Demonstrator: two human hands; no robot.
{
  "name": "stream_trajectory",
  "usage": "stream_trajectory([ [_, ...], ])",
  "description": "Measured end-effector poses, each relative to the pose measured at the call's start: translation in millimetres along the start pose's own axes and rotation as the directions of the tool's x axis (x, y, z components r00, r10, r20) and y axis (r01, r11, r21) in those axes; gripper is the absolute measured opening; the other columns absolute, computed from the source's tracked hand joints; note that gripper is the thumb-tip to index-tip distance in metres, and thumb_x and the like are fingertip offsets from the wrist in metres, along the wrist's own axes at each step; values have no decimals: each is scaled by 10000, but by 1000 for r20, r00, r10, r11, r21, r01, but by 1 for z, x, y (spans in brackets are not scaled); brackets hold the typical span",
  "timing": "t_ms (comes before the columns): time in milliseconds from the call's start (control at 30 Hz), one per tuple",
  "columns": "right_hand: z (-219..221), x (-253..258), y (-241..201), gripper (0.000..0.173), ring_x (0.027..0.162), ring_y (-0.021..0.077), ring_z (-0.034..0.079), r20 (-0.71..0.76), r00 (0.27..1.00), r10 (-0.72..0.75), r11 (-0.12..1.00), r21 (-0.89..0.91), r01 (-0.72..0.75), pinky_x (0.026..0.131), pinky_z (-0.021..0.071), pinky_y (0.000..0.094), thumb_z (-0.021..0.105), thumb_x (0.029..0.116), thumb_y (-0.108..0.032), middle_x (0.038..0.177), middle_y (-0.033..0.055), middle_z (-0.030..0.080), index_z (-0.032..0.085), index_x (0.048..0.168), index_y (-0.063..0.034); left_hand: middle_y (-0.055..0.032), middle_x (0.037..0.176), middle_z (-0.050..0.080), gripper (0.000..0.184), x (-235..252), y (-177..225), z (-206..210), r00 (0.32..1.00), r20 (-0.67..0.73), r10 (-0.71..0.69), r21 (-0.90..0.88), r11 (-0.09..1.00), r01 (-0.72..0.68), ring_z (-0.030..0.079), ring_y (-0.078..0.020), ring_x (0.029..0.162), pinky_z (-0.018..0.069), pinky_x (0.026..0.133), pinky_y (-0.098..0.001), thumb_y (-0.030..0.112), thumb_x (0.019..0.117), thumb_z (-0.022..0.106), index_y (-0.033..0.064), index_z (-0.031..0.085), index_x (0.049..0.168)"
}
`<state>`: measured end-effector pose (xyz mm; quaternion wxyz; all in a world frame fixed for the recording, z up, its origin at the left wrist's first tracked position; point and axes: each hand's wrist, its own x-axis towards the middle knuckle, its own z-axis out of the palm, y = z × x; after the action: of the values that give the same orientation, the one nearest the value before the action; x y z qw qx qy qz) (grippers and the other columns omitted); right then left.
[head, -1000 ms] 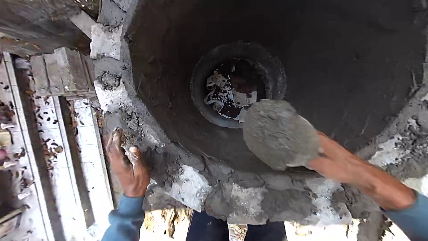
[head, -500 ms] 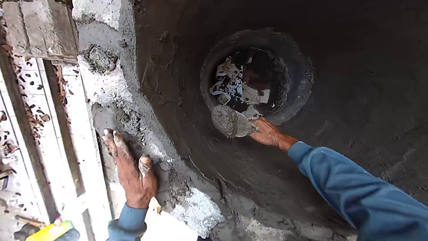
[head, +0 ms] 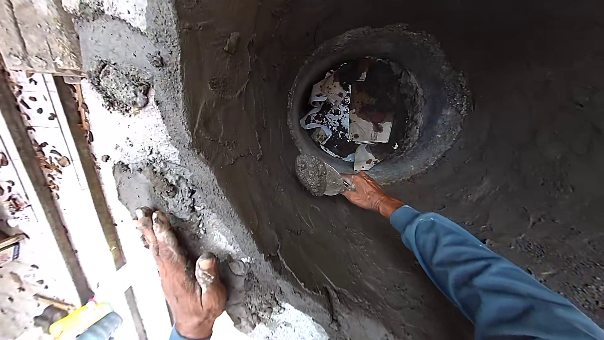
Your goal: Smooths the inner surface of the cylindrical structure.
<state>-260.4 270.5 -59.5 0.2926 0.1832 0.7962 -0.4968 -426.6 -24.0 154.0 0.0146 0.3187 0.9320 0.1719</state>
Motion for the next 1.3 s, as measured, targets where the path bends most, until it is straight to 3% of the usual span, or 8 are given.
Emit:
stream_trajectory([
  [167,2,15,2,216,823,307,687,-18,1000,-7,999,41,7,778,515,538,636,1011,-241,807,140,689,712,974,-42,-369,1619,195,941,1,3,0,1000,9,-29,24,999,29,133,-428,1560,78,1279,-529,678,1021,182,-77,219,1583],
  [333,2,28,10,207,758,310,668,-83,997,11,998,56,-7,718,502,529,644,996,-198,742,145,651,690,905,-18,-350,1638,161,904,0,4,1,998,17,-59,8,998,59,104,-395,1573,74,1288,-485,652,1036,171,-54,181,1601],
  [433,0,31,11,184,807,363,676,-106,993,59,996,72,-51,762,511,581,661,987,-161,791,195,668,693,934,12,-362,1633,161,904,0,5,-1,997,39,-71,24,997,70,108,-414,1568,82,1286,-493,637,1040,159,-81,187,1589],
  [533,2,33,10,156,793,365,677,-148,987,57,997,67,-48,747,511,578,676,973,-143,784,191,669,697,937,8,-374,1623,175,927,1,7,-1,995,40,-89,48,995,87,111,-426,1565,70,1283,-495,641,1038,152,-116,203,1571],
  [833,20,21,-11,213,784,374,690,-148,988,45,996,-73,-56,686,516,581,601,986,-227,772,171,665,659,950,-25,-355,1636,165,926,-1,4,0,995,47,-88,83,993,83,96,-428,1567,49,1278,-525,652,1031,133,-84,195,1589],
  [933,34,12,-33,328,866,406,714,-128,990,51,992,-110,-66,737,543,600,531,1044,-321,892,197,702,663,1059,-21,-375,1627,159,925,-1,4,-1,996,51,-78,79,994,74,101,-448,1561,57,1278,-536,642,1034,140,-101,191,1582],
  [1000,38,3,-49,361,864,408,715,-113,992,60,991,-110,-73,748,549,586,486,1069,-334,884,202,697,650,1087,-13,-378,1626,157,925,-1,5,-1,996,50,-75,86,994,70,105,-450,1560,66,1278,-536,651,1031,138,-82,180,1593],
  [1300,25,-42,-78,358,672,346,697,-183,969,-169,963,-240,122,597,552,484,445,1065,-292,706,149,637,646,978,-8,-407,1601,189,950,0,5,0,998,41,-55,94,994,51,129,-481,1545,74,1264,-545,649,1028,154,-133,193,1566],
])
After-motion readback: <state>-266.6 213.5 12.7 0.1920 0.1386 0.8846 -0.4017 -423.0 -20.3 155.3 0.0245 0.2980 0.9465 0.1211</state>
